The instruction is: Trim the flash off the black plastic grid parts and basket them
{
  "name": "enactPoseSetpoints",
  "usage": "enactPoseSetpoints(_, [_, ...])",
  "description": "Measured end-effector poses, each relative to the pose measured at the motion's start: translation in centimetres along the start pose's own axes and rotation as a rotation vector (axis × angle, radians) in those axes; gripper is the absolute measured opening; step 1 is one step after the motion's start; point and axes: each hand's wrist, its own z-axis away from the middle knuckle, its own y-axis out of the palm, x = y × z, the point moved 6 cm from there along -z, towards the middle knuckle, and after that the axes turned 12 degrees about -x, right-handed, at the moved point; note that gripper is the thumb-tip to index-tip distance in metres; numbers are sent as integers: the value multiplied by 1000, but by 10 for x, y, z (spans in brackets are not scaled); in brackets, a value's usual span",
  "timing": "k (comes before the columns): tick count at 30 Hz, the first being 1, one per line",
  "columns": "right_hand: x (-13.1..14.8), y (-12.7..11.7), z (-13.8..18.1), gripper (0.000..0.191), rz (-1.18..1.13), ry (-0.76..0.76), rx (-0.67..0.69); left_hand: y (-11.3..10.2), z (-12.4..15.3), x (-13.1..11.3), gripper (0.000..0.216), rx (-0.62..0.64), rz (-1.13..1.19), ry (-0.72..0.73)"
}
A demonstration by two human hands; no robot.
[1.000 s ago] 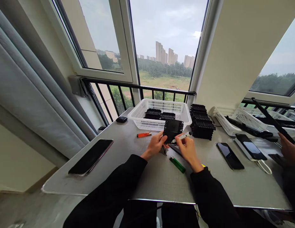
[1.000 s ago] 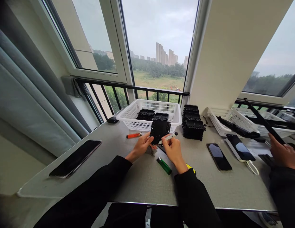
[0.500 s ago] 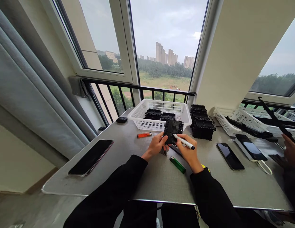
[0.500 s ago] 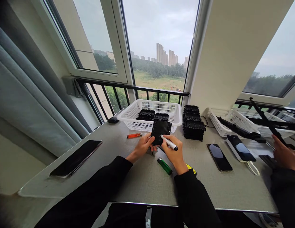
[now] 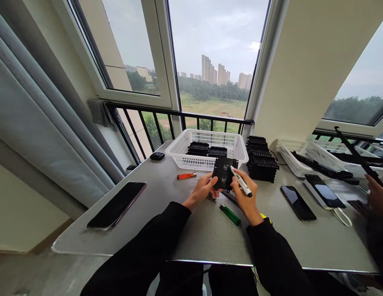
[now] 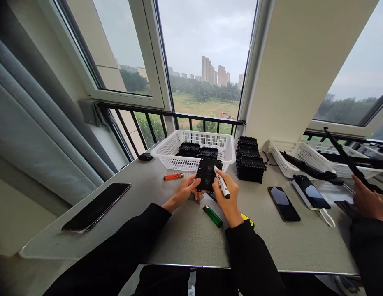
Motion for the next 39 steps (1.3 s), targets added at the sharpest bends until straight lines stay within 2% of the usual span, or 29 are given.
enactPoseSetpoints(11, [-8, 0, -4, 36, -29, 26, -18, 2, 1, 0, 44, 40, -92, 92])
enactPoseSetpoints(18, [-12, 1, -4, 39, 0, -20, -13, 4, 1, 7, 44, 93, -115, 83])
enactPoseSetpoints(23, [-23, -4, 1, 37, -43, 50, -89, 3, 3, 8, 48, 47, -63, 65])
enactPoseSetpoints(26, [-27, -7, 2, 37, -1, 63, -160, -3, 2, 4, 48, -47, -62, 77])
enactPoseSetpoints(28, [-27, -9, 2, 46, 53, 38, -201, -9, 1, 3, 47, -132, -82, 82])
enactPoseSetpoints(30, [-28, -8, 0, 46, 101, 15, -200, -15, 0, 3, 46, -217, -98, 76])
enactPoseSetpoints(33, [-28, -5, -3, 24, 155, -27, -107, -22, 1, 3, 45, -341, -114, 64])
enactPoseSetpoints(34, [-28, -4, -3, 22, 177, -46, -76, -25, 2, 2, 45, -397, -115, 66])
enactPoseSetpoints(39, [-35, 0, 6, 31, 408, -82, 48, -46, 10, -9, 42, -689, -144, 125])
